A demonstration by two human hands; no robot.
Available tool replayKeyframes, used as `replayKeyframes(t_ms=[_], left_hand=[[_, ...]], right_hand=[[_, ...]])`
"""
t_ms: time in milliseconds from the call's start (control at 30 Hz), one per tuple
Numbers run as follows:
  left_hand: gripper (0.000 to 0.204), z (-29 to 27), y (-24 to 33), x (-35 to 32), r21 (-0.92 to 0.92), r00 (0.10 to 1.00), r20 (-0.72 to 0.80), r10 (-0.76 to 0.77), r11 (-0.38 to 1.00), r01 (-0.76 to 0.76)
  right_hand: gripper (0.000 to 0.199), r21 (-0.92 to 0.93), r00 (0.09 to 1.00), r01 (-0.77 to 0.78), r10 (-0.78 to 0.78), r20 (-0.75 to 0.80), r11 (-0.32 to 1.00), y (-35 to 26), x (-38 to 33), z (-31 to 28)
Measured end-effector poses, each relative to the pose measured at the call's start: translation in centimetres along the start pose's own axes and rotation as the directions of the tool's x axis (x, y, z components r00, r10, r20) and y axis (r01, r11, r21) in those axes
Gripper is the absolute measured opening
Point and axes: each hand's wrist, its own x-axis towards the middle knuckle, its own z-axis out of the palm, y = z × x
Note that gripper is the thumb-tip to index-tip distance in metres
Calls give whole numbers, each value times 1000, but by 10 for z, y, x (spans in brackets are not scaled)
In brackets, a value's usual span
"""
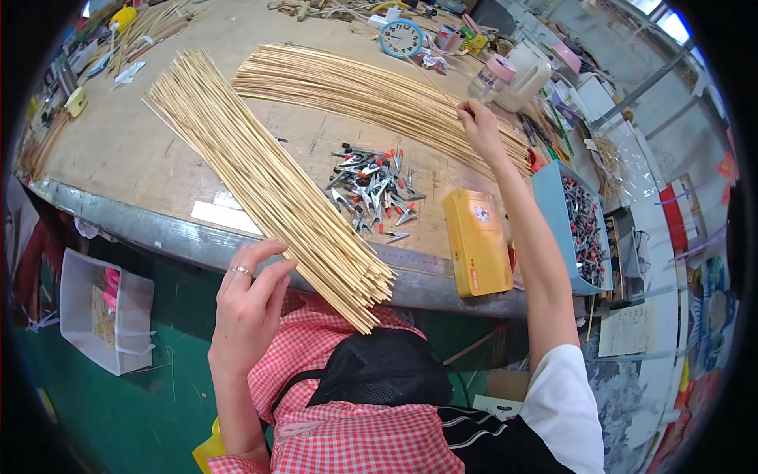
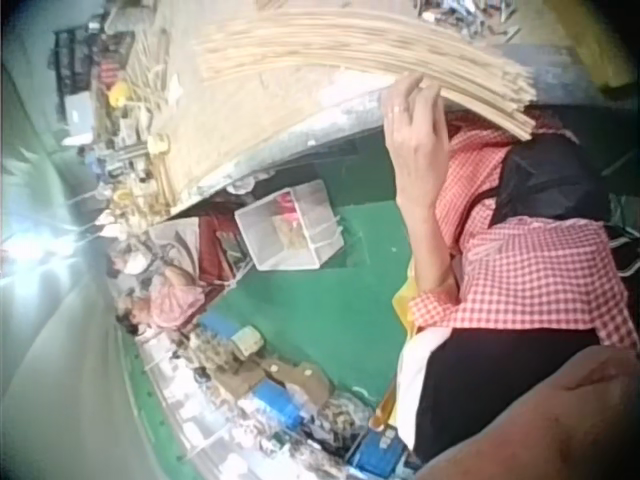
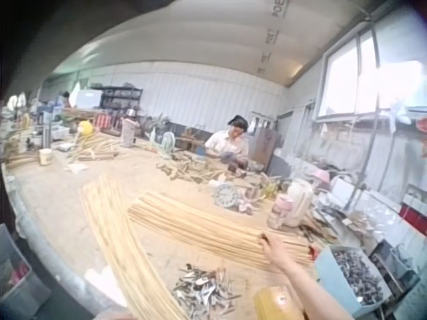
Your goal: The person sits at a workbench and repeatedly picks up thin bamboo sticks. They align two sticks end-to-end and secure the joint by wrapping a small piece of white tape around the connection point. The person handles the sticks and tape by hand, working on one joint at a time.
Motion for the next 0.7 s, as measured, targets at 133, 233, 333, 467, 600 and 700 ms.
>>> replayKeyframes(t_ms=[133,233,333,467,600,700], left_hand=[[20,2,1,-2,29,999,-24,25,999,-25],[20,2,1,-1,12,999,-15,34,999,-34],[20,2,0,0,19,999,-26,34,999,-34],[21,0,-1,-1,4,1000,9,-9,1000,9],[22,0,-1,-2,2,1000,16,-22,1000,22],[22,1,-2,-2,-5,1000,20,-21,1000,21]], right_hand=[[17,-64,993,-42,49,105,997,1,4,4],[24,-312,980,14,49,192,950,27,-16,18],[23,-365,975,-61,133,175,929,30,-22,24],[20,-312,963,-172,226,146,934,35,-20,25],[20,-354,988,-93,130,82,931,28,-19,23],[20,-314,952,-60,149,268,948,13,-20,19]])
